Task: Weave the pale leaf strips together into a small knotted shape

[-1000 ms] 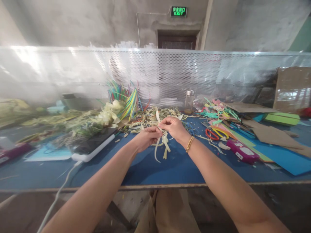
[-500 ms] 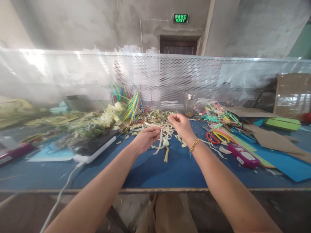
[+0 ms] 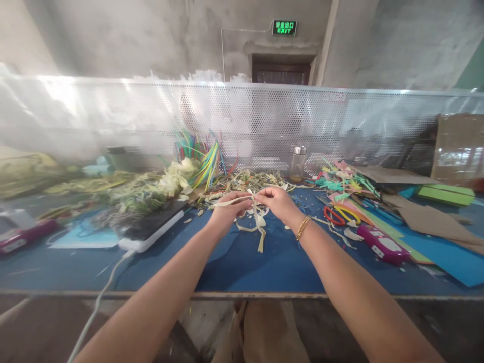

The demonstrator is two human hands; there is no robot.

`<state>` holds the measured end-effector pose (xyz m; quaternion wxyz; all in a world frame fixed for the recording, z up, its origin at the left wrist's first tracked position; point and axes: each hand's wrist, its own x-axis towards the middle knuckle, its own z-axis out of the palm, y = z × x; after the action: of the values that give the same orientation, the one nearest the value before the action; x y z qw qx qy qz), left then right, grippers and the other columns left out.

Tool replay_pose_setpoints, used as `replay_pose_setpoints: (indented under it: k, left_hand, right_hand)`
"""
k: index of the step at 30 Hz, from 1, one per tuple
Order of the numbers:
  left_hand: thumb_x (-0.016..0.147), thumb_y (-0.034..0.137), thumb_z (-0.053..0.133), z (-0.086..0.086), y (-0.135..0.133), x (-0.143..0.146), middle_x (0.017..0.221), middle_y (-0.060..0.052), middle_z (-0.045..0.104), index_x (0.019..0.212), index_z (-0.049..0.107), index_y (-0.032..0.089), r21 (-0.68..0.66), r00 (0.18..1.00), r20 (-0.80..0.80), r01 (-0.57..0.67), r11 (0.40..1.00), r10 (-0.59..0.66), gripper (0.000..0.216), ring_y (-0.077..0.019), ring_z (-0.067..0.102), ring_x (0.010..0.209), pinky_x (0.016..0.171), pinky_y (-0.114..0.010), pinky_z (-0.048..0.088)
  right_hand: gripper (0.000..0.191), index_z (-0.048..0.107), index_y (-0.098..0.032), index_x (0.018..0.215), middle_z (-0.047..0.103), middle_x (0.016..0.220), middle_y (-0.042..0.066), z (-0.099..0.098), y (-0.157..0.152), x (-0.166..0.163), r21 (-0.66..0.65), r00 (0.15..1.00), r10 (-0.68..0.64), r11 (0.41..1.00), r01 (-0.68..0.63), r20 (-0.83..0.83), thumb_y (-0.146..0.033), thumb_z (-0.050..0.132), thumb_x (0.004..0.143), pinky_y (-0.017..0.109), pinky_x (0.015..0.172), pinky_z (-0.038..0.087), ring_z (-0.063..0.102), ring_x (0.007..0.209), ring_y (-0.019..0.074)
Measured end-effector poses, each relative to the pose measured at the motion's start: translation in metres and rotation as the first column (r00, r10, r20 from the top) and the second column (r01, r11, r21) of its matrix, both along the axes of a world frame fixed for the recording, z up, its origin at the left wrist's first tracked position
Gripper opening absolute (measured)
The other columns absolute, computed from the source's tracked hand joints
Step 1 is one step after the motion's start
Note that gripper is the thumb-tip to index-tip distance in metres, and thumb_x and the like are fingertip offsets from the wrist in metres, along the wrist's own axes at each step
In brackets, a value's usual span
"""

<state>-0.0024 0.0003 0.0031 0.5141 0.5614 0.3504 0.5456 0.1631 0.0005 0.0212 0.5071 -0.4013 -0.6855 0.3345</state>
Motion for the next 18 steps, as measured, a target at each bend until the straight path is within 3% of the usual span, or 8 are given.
replay_pose_setpoints:
  k: [6,10,13,15,18]
  left_hand:
    - [0.061,0.038,0.075,0.001,0.001,0.000,0.073,-0.001,0.066,0.082,0.068,0.015,0.037,0.992,-0.125,0.001,0.999,0.004,0.032,-0.0074,0.053,0.052,0.045,-0.019,0.032]
    - [0.064,0.038,0.070,-0.003,0.004,-0.003,0.062,0.000,0.064,0.073,0.069,0.015,0.129,0.952,-0.302,0.000,0.992,0.039,0.024,-0.0085,0.050,0.047,0.046,-0.022,0.035]
    - [0.065,0.036,0.068,-0.009,0.009,-0.007,0.058,-0.001,0.063,0.069,0.070,0.016,0.168,0.887,-0.458,0.024,0.986,0.056,0.021,-0.0109,0.052,0.047,0.047,-0.023,0.036]
    - [0.064,0.036,0.068,-0.012,0.011,-0.011,0.058,-0.001,0.064,0.068,0.071,0.018,0.209,0.833,-0.541,-0.006,0.978,0.121,0.019,-0.0134,0.054,0.051,0.048,-0.024,0.037]
    - [0.069,0.038,0.065,-0.010,0.010,-0.012,0.068,-0.002,0.068,0.078,0.074,0.020,0.404,0.789,-0.468,-0.209,0.891,0.398,0.021,-0.0149,0.057,0.059,0.054,-0.025,0.040]
  right_hand:
    - [0.027,0.060,-0.016,0.070,0.055,0.064,-0.003,0.001,0.002,0.003,-0.175,0.960,0.036,0.981,-0.087,-0.277,-0.039,0.071,0.063,0.025,0.063,0.036,0.046,0.059,0.0087]
    - [0.029,0.057,-0.015,0.066,0.052,0.061,-0.004,0.005,0.004,0.008,-0.214,0.935,0.049,0.968,-0.131,-0.351,-0.039,0.073,0.060,0.025,0.060,0.033,0.042,0.056,0.0076]
    - [0.028,0.058,-0.016,0.067,0.052,0.061,-0.004,0.008,0.007,0.013,-0.205,0.932,-0.007,0.976,-0.072,-0.361,-0.040,0.071,0.062,0.025,0.058,0.032,0.042,0.057,0.0083]
    - [0.028,0.058,-0.016,0.069,0.053,0.062,-0.003,0.010,0.009,0.017,-0.171,0.937,-0.041,0.985,-0.020,-0.348,-0.042,0.069,0.064,0.025,0.059,0.033,0.043,0.058,0.0090]
    - [0.027,0.060,-0.016,0.070,0.056,0.065,-0.001,0.009,0.009,0.018,-0.045,0.961,-0.139,0.990,0.132,-0.238,-0.041,0.066,0.067,0.026,0.062,0.036,0.047,0.060,0.0103]
